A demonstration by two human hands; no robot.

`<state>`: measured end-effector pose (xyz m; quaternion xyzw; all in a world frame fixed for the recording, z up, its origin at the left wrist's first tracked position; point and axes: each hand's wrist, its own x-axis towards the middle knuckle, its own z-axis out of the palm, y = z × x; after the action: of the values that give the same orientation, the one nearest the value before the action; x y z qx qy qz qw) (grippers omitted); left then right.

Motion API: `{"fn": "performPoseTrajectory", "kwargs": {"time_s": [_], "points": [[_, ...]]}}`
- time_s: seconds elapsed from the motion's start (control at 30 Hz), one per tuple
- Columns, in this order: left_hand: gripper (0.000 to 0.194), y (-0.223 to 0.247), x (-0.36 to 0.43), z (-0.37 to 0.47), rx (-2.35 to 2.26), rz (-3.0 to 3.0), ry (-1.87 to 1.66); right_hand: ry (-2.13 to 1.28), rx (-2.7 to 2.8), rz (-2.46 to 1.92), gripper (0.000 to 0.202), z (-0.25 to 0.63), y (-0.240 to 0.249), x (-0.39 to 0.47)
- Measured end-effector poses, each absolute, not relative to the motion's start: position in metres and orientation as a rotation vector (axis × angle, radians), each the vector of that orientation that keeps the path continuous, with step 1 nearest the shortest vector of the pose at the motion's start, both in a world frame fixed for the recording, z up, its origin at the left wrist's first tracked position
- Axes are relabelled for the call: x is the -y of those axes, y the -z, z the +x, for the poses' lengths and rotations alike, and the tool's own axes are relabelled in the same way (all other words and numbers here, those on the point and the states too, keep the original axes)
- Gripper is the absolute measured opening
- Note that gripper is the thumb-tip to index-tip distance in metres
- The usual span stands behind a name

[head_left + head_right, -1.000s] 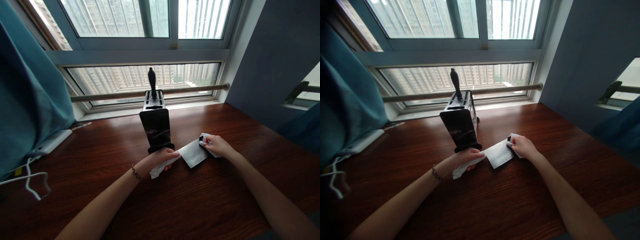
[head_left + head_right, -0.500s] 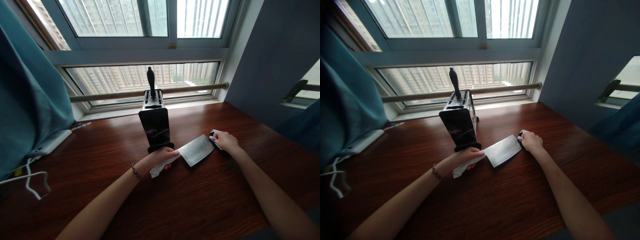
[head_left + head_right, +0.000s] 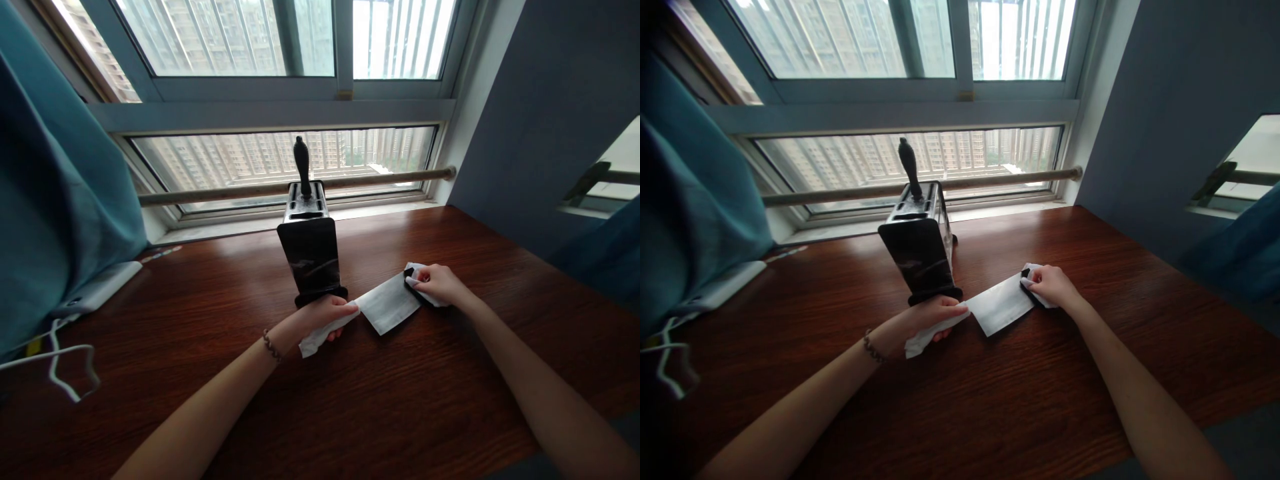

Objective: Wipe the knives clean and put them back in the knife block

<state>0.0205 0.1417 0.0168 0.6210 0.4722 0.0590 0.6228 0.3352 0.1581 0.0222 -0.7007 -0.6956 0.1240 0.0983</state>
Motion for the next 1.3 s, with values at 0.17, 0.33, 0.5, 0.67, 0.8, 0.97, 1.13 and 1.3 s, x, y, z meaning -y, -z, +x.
{"fn": "performPoseTrajectory", "kwargs": {"time_s": [0.17, 0.33, 0.5, 0.67, 0.8, 0.97, 1.13, 1.3], "points": [[0.045, -0.01, -0.144, 0.019, -1.05, 1.427, -0.149, -0.389, 1.982, -2.248, 0.027, 0.329, -0.027, -0.156], [0.049, -0.006, -0.145, 0.018, -1.049, 1.426, -0.148, -0.401, 1.913, -2.382, 0.022, 0.326, -0.036, -0.154], [0.049, -0.01, -0.143, 0.02, -1.045, 1.416, -0.153, -0.366, 1.821, -2.468, 0.017, 0.324, -0.034, -0.155], [0.051, -0.02, -0.139, 0.021, -1.07, 1.44, -0.125, -0.236, 1.755, -2.521, 0.019, 0.334, -0.029, -0.156], [0.048, -0.026, -0.137, 0.02, -1.08, 1.461, -0.102, -0.269, 1.725, -2.466, 0.021, 0.346, -0.024, -0.158], [0.045, -0.024, -0.138, 0.02, -1.074, 1.464, -0.12, -0.209, 1.806, -2.359, 0.019, 0.352, -0.021, -0.16], [0.045, -0.015, -0.142, 0.02, -1.058, 1.45, -0.124, -0.487, 2.099, -1.788, 0.029, 0.34, -0.018, -0.157], [0.043, -0.019, -0.141, 0.021, -1.064, 1.43, -0.114, -0.424, 2.155, -1.894, 0.031, 0.331, -0.02, -0.153]]}}
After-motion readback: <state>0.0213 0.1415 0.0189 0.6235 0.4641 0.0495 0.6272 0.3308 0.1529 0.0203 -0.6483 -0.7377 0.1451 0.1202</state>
